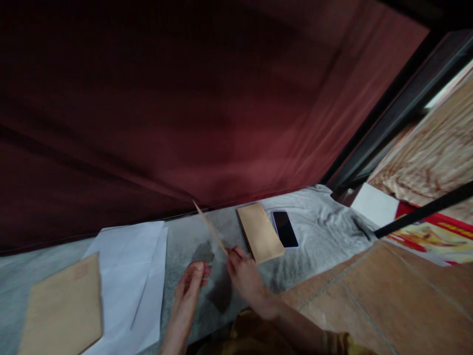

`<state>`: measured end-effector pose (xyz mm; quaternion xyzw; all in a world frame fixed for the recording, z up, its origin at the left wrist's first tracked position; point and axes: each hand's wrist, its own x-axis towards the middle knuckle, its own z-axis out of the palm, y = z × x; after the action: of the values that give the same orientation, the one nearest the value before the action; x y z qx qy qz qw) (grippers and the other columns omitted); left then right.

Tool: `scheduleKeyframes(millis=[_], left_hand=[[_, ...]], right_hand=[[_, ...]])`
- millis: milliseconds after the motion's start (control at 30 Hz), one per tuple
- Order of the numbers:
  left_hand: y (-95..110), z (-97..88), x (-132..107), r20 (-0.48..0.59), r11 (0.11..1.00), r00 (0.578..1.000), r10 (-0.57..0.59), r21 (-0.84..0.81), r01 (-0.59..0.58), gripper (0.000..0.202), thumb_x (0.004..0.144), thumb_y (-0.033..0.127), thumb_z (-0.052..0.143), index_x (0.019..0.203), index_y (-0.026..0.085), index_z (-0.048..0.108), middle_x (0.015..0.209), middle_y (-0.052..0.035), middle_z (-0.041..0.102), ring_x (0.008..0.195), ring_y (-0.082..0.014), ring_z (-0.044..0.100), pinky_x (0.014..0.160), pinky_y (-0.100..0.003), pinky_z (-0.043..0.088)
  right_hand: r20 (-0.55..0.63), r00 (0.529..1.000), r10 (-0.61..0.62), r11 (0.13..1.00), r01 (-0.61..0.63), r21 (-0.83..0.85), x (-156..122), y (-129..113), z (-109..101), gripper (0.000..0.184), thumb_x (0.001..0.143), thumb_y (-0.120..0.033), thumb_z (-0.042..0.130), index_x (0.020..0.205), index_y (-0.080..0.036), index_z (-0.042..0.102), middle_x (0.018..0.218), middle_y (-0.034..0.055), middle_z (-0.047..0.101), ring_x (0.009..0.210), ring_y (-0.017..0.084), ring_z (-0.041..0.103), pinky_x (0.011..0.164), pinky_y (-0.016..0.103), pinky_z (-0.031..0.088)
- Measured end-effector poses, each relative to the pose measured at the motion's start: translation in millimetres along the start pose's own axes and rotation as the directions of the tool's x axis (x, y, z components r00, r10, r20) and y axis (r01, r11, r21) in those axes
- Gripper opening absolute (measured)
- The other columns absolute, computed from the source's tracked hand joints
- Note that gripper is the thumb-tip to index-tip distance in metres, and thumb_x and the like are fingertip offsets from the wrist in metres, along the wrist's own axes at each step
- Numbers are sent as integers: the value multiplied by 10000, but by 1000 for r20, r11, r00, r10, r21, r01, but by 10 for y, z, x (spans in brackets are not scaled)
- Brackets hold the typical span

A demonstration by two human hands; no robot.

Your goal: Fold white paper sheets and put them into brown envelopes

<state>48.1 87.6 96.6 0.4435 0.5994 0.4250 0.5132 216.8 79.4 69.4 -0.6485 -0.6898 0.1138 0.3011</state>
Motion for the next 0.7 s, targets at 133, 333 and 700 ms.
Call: scheduleKeyframes(millis=[133,333,700], left_hand=[[-127,25,-47,39,977,983,-182,-108,185,730,661,785,709,1049,167,685,1007,-135,769,930,-296,743,777,-414,618],[-286,222,-170,143,957,970,-198,-185,223,649,639,634,799,1075,170,672,954,-87,772,833,-237,738,708,-340,576],[-503,-173,104,125,971,965,-230,-31,235,570,548,489,764,997,154,660,602,40,629,492,-125,536,477,-240,380]], right_hand=[[136,939,316,633,-316,707,80,96,-40,355,957,-517,544,869,-204,687,697,9,656,590,164,656,587,285,565],[462,822,334,85,-514,853,-184,-87,59,494,701,-637,816,868,-182,716,719,22,705,641,174,679,714,350,600],[494,735,464,-22,-548,836,-295,136,190,348,698,-496,816,831,-238,623,784,-5,674,702,187,690,674,336,601]])
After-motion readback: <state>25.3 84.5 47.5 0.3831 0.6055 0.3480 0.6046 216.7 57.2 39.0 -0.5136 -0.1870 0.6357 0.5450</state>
